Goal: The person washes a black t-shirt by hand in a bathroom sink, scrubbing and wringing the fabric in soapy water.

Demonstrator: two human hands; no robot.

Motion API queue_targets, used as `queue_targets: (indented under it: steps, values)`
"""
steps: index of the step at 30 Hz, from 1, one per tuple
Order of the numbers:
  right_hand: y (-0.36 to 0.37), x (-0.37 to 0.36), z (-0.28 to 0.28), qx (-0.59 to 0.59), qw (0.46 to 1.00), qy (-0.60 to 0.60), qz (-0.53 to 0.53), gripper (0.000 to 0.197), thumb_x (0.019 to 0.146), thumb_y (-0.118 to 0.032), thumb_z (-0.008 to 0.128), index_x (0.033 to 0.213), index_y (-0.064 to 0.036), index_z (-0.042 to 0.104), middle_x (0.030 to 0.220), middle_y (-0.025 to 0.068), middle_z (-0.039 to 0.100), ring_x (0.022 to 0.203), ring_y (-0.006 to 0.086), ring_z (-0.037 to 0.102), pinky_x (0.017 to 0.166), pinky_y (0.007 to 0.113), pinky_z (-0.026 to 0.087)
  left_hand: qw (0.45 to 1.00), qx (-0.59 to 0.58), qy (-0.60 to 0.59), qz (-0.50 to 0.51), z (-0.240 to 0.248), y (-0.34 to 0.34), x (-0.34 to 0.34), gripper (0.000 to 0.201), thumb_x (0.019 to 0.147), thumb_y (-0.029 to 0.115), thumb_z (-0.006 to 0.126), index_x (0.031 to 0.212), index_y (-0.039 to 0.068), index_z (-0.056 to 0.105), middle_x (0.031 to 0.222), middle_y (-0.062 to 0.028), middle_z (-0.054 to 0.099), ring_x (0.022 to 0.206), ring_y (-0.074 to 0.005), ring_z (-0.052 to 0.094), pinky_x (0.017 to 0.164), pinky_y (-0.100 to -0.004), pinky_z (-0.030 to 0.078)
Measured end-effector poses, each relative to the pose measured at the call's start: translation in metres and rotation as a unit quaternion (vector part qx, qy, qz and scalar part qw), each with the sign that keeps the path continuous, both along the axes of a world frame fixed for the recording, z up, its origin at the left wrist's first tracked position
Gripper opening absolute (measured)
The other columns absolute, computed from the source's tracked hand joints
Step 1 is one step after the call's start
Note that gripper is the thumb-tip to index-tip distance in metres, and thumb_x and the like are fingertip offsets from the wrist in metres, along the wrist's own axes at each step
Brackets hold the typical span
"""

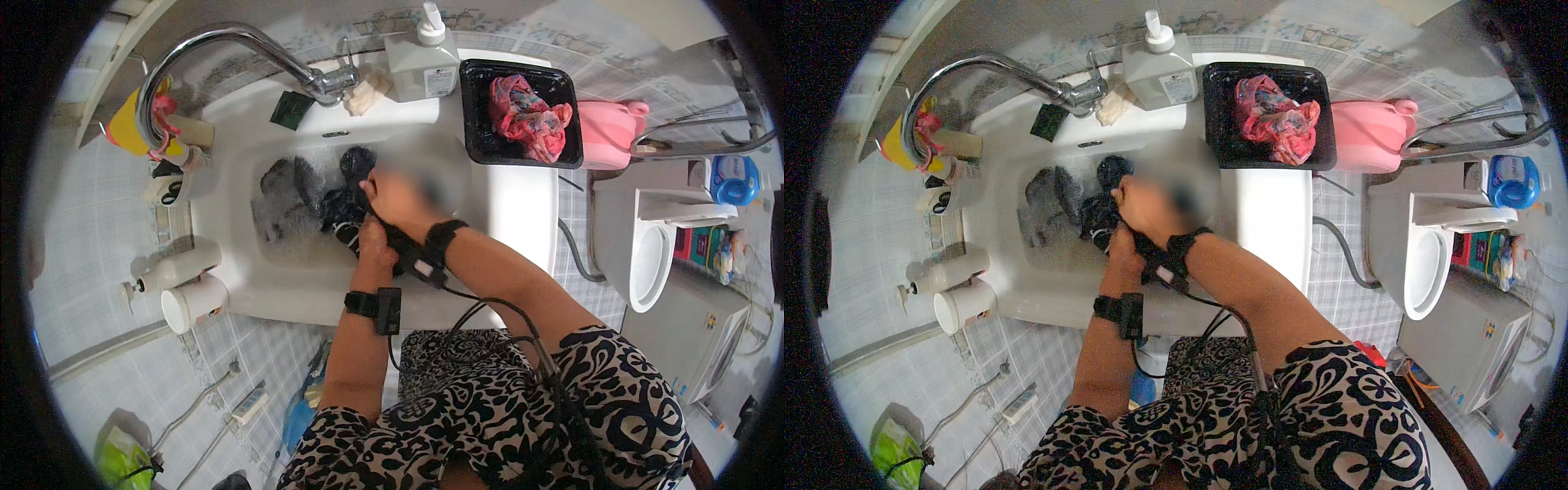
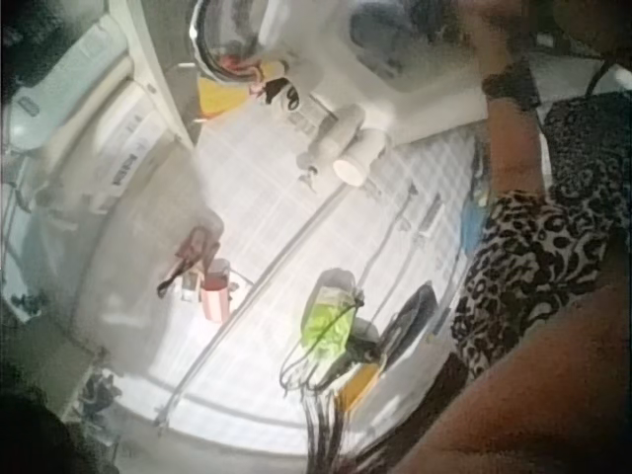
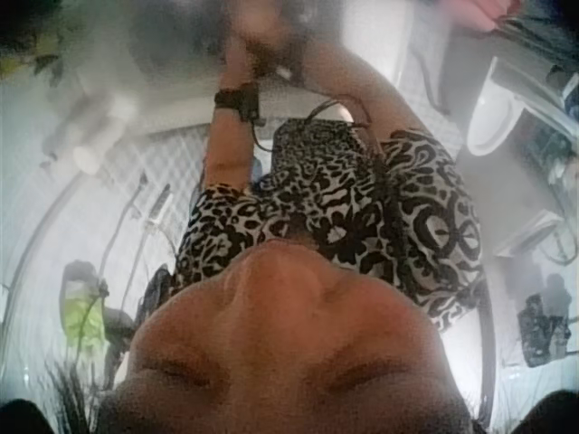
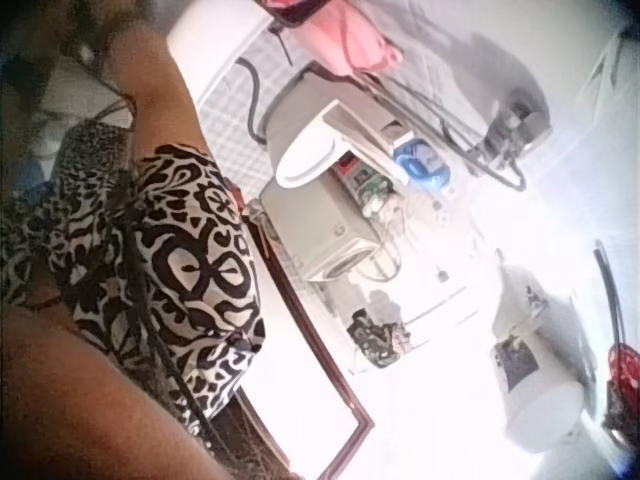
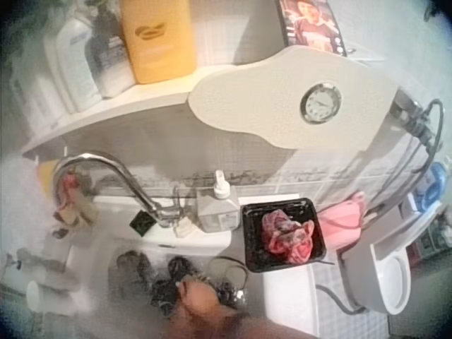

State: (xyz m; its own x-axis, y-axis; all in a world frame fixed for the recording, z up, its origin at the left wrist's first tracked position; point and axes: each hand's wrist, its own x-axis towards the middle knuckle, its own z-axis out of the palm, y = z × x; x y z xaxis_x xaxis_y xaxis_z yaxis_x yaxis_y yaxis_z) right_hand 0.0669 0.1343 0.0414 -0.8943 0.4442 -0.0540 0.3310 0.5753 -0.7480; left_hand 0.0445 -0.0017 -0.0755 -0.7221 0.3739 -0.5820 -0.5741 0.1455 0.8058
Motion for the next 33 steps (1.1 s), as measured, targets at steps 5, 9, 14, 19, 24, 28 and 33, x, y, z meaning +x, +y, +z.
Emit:
queue_targets:
  steps: [5, 9, 14, 19, 24, 28, 33]
  values:
    - [-0.027, 0.057, 0.031, -0.010, 0.988, 0.151, 0.037, 0.026, 0.087, -0.028, 0.052, 0.091, -0.0026, 0.054, 0.074, 0.0181, 0.057, 0.069, 0.0348, 0.056, 0.071, 0.042, 0.044, 0.963, 0.212, -0.143, 0.081, 0.100, 0.020, 0.008, 0.046, 0.088, 0.042, 0.054, 0.109, 0.002, 0.050, 0.103, -0.0120, 0.055, 0.093, -0.0223, 0.056, 0.078, -0.0342, 0.047]
    - [0.003, 0.019, 0.013, 0.039, 0.997, 0.052, 0.030, 0.028, 0.090, -0.027, 0.047, 0.081, -0.0027, 0.058, 0.070, 0.0164, 0.058, 0.064, 0.0331, 0.056, 0.067, 0.042, 0.044, 0.977, 0.119, -0.168, 0.062, 0.074, 0.027, 0.017, 0.063, 0.090, 0.049, 0.045, 0.130, 0.000, 0.038, 0.127, -0.0156, 0.046, 0.113, -0.0273, 0.047, 0.092, -0.0400, 0.041]
    - [0.062, 0.028, 0.015, 0.204, 0.972, 0.050, 0.103, 0.016, 0.088, -0.017, 0.048, 0.094, -0.0050, 0.058, 0.088, 0.0112, 0.059, 0.080, 0.0244, 0.057, 0.073, 0.035, 0.044, 0.972, 0.101, -0.211, 0.016, 0.138, 0.044, 0.010, 0.068, 0.091, 0.049, 0.042, 0.139, 0.003, 0.028, 0.143, -0.0146, 0.030, 0.131, -0.0308, 0.028, 0.104, -0.0419, 0.028]
    - [0.096, 0.036, -0.021, -0.386, 0.917, -0.096, -0.021, 0.078, 0.068, -0.049, 0.071, 0.127, -0.0058, 0.043, 0.127, 0.0243, 0.043, 0.116, 0.0350, 0.044, 0.097, 0.041, 0.035, 0.988, 0.071, -0.135, 0.006, 0.165, 0.020, -0.027, 0.060, 0.086, 0.044, 0.055, 0.127, 0.000, 0.045, 0.127, -0.0143, 0.048, 0.115, -0.0271, 0.048, 0.093, -0.0382, 0.041]
    - [0.078, 0.078, 0.016, -0.013, 0.957, -0.164, 0.240, 0.072, 0.069, -0.031, 0.075, 0.129, -0.0110, 0.041, 0.131, 0.0228, 0.031, 0.119, 0.0395, 0.039, 0.100, 0.041, 0.035, 0.970, -0.036, 0.187, -0.151, 0.155, -0.020, -0.048, 0.062, 0.079, 0.036, 0.066, 0.128, 0.006, 0.044, 0.129, -0.0159, 0.042, 0.120, -0.0279, 0.040, 0.097, -0.0382, 0.036]
    - [0.064, 0.086, 0.009, 0.041, 0.961, -0.173, 0.213, 0.051, 0.075, -0.026, 0.070, 0.120, -0.0148, 0.050, 0.117, 0.0198, 0.040, 0.105, 0.0368, 0.049, 0.088, 0.039, 0.044, 0.968, -0.028, 0.200, -0.149, 0.171, -0.023, -0.051, 0.063, 0.076, 0.029, 0.069, 0.130, 0.011, 0.043, 0.132, -0.0183, 0.037, 0.126, -0.0286, 0.032, 0.103, -0.0391, 0.026]
    - [0.068, 0.079, -0.006, -0.052, 0.963, -0.128, 0.230, 0.047, 0.077, -0.033, 0.066, 0.117, -0.0135, 0.051, 0.121, 0.0198, 0.040, 0.109, 0.0348, 0.047, 0.090, 0.039, 0.042, 0.974, -0.074, 0.153, -0.147, 0.187, -0.021, -0.047, 0.067, 0.075, 0.020, 0.071, 0.133, 0.009, 0.039, 0.133, -0.0197, 0.035, 0.124, -0.0287, 0.033, 0.104, -0.0389, 0.024]
